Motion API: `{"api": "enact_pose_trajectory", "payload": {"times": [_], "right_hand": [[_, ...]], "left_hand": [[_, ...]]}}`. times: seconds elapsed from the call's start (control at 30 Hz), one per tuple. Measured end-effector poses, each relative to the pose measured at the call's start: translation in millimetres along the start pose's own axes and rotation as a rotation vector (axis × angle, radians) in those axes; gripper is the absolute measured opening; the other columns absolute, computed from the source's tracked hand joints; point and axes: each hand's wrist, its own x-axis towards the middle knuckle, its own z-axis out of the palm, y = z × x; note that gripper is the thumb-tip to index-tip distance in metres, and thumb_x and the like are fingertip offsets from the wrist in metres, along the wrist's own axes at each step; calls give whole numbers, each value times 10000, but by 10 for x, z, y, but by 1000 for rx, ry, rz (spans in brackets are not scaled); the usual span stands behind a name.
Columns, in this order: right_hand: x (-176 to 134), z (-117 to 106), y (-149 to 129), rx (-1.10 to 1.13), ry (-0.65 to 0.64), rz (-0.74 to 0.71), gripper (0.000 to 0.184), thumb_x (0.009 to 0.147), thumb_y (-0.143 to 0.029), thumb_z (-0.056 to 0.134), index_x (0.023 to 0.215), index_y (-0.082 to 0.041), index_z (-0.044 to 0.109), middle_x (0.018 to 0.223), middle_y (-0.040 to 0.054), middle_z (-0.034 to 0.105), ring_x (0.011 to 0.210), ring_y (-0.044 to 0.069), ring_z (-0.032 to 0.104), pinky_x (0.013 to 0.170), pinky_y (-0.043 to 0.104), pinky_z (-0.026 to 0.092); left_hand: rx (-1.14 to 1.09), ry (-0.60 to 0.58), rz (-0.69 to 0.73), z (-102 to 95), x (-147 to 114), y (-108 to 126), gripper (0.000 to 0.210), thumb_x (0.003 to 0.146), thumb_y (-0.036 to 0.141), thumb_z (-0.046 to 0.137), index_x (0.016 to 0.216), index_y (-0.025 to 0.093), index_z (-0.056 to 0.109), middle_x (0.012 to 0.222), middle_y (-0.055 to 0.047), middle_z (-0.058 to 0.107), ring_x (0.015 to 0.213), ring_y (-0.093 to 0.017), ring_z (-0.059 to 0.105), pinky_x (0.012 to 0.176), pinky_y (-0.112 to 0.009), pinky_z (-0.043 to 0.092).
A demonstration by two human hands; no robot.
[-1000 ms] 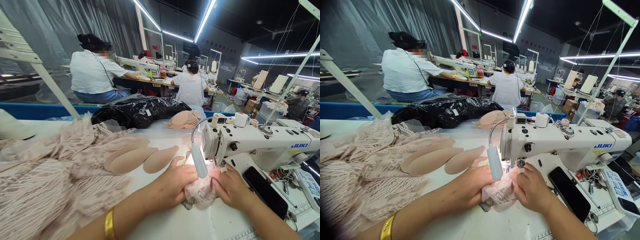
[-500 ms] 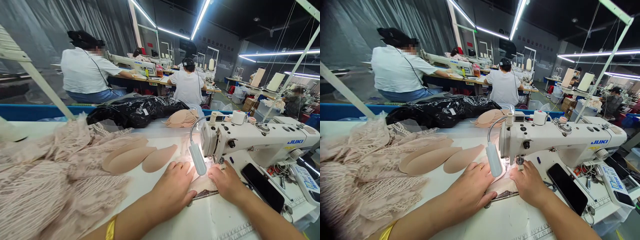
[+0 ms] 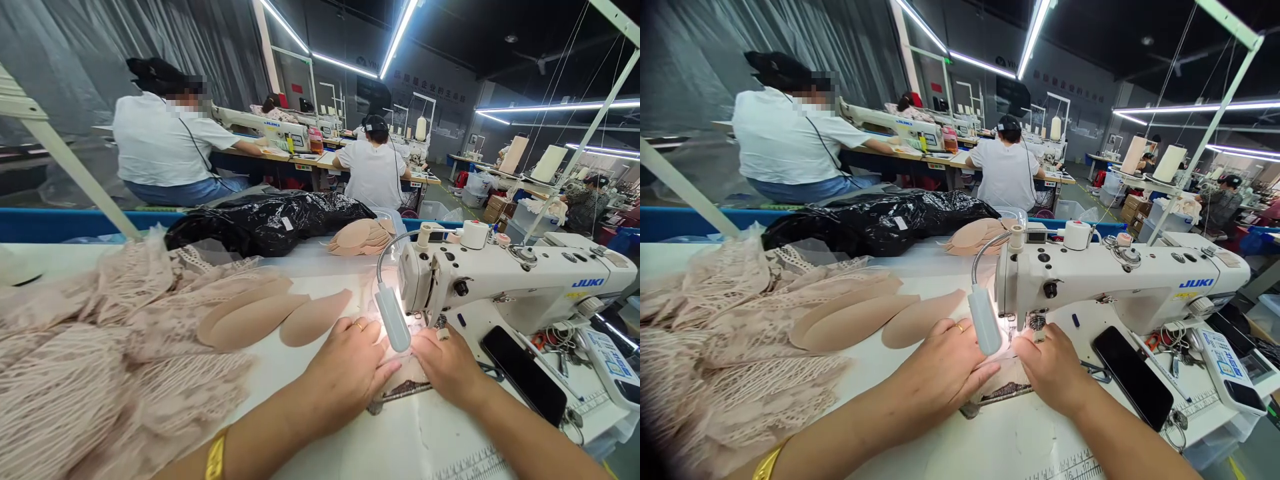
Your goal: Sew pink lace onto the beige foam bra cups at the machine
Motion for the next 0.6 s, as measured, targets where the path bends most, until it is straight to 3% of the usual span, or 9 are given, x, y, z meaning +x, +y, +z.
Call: {"api": "enact_pose_trajectory", "payload": {"times": [0.07, 0.13, 0.23, 0.33, 0.47, 0.53, 0.6], "right_hand": [[-5, -67, 75, 23, 29, 4, 320, 947, 15, 503, 1062, -214, 693, 937, 67, 714, 879, 249, 597, 803, 346, 456], [-10, -135, 152, 34, 36, 8, 320, 941, 21, 506, 994, -214, 717, 912, 75, 705, 888, 256, 604, 811, 360, 483], [1, -196, 229, 71, -46, 24, 331, 949, 17, 499, 908, -218, 728, 892, 80, 697, 891, 258, 617, 826, 378, 521], [22, -208, 248, 144, -127, 55, 382, 926, 41, 475, 970, -219, 752, 906, 71, 695, 905, 249, 609, 849, 373, 537], [5, -166, 273, 238, -163, 81, 456, 886, 85, 458, 1004, -233, 762, 942, 62, 692, 926, 238, 585, 817, 340, 511], [-15, -146, 300, 238, -198, 84, 420, 891, 77, 473, 965, -226, 753, 922, 62, 684, 905, 240, 567, 784, 334, 494], [-22, -156, 319, 232, -229, 88, 380, 893, 68, 479, 884, -219, 728, 860, 55, 667, 867, 241, 544, 764, 336, 483]], "left_hand": [[-40, -89, -24, -107, -41, 24, 353, 1025, 542, 600, 969, 225, 742, 1014, -96, 682, 965, -315, 587, 882, -446, 394], [-103, -194, -27, -238, -93, 32, 346, 910, 566, 745, 1029, 241, 737, 1035, -64, 674, 978, -305, 601, 914, -437, 422], [-172, -328, -51, -399, -160, 6, 371, 761, 359, 856, 1100, 274, 730, 1113, -30, 674, 1032, -297, 623, 959, -425, 450], [-207, -422, -66, -454, -189, -57, 445, 684, 171, 797, 1111, 278, 731, 1286, -43, 682, 1221, -350, 606, 1081, -479, 420], [-325, -423, 42, -408, -178, -139, 611, 699, 62, 689, 1256, 312, 699, 1450, -16, 680, 1411, -342, 539, 1178, -458, 319], [-349, -388, 101, -352, -161, -158, 560, 766, 61, 670, 1264, 317, 691, 1436, -15, 696, 1327, -311, 607, 1101, -410, 348], [-296, -315, 155, -275, -138, -161, 348, 861, 85, 638, 1134, 288, 710, 1315, -36, 726, 1142, -279, 671, 956, -376, 374]]}}
